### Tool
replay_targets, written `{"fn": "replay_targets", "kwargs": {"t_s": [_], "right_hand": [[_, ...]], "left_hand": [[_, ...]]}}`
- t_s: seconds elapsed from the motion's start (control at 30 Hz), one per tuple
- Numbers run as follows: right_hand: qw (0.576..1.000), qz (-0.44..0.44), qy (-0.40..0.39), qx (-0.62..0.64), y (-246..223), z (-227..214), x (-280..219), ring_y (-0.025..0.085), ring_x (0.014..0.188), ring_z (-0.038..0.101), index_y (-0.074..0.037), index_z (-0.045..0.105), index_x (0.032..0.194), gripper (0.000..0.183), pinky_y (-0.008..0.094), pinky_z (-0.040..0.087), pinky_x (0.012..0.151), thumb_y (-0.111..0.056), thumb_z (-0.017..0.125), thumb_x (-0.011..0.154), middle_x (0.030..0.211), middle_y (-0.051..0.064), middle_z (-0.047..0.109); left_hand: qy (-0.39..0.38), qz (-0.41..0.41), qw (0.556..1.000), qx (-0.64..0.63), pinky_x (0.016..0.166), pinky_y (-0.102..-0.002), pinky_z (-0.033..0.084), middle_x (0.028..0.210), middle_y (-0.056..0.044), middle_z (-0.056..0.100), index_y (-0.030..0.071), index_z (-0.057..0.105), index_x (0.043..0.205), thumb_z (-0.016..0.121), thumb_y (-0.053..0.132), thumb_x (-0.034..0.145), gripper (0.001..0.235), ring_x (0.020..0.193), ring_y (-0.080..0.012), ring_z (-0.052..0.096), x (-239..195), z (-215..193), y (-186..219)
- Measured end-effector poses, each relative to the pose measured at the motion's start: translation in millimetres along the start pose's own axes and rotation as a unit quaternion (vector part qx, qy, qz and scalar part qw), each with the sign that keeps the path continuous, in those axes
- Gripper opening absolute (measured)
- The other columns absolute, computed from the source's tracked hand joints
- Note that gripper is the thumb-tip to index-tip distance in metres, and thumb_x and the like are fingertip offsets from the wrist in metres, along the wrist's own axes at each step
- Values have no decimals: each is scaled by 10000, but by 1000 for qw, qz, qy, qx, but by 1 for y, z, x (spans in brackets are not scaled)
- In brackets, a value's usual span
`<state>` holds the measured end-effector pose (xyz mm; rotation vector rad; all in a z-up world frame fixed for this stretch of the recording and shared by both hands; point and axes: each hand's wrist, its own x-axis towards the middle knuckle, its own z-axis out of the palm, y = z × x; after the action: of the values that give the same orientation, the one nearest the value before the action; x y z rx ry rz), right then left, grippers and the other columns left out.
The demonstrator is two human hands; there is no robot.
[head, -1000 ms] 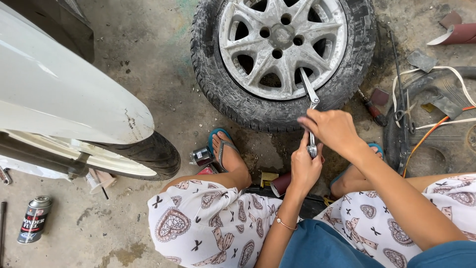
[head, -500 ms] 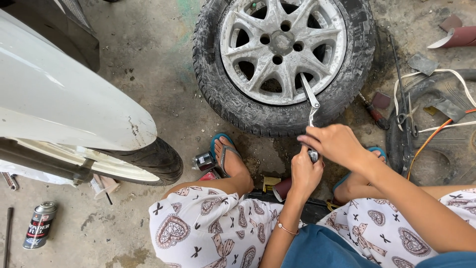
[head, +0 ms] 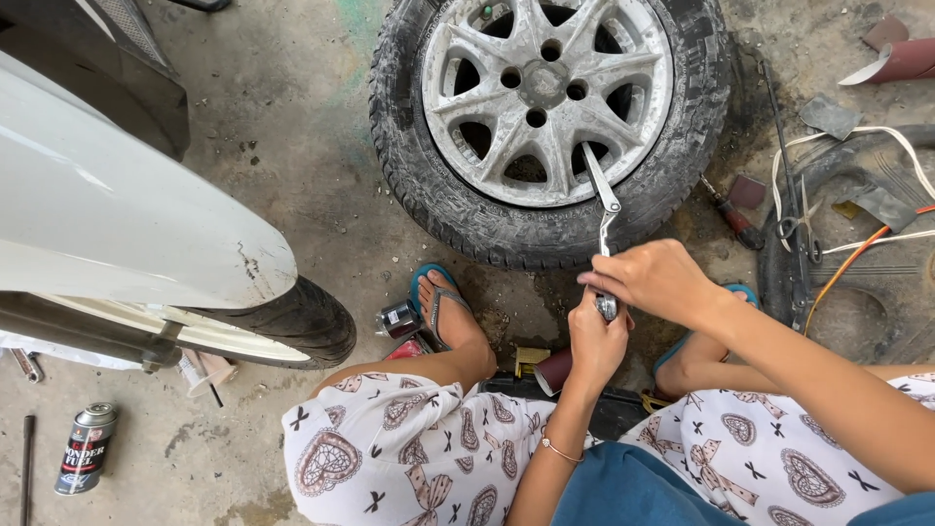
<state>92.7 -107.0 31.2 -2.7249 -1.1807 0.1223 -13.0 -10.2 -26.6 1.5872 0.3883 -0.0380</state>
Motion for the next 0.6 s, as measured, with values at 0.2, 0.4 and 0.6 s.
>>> {"fn": "replay_targets", "kwargs": {"t_s": [0.2,0.4,0.6], "right_hand": [[999,6,37,-2,14,9,23,200,489,668,-234,561,749,366,311,534,536,-466,548,1032,479,-4,610],[999,-17,42,2,5,4,9,190,479,656,-228,519,697,390,301,540,536,-463,555,1006,449,-21,578],[998,-28,23,50,5,6,12,285,520,688,-235,551,729,346,406,548,535,-482,565,971,478,45,616]], "left_hand": [[0,18,999,-28,576,-315,518,590,-116,655,-196,483,1373,588,31,1006,444,560,-197,651,-2,-7,29],[-9,-3,998,-56,592,-294,512,568,-56,643,8,596,1073,596,12,1000,73,533,-173,634,-2,-4,22],[-34,-15,989,-145,658,-295,532,598,-72,619,-19,538,1172,536,-42,1012,162,601,-186,665,1,12,-27]]}}
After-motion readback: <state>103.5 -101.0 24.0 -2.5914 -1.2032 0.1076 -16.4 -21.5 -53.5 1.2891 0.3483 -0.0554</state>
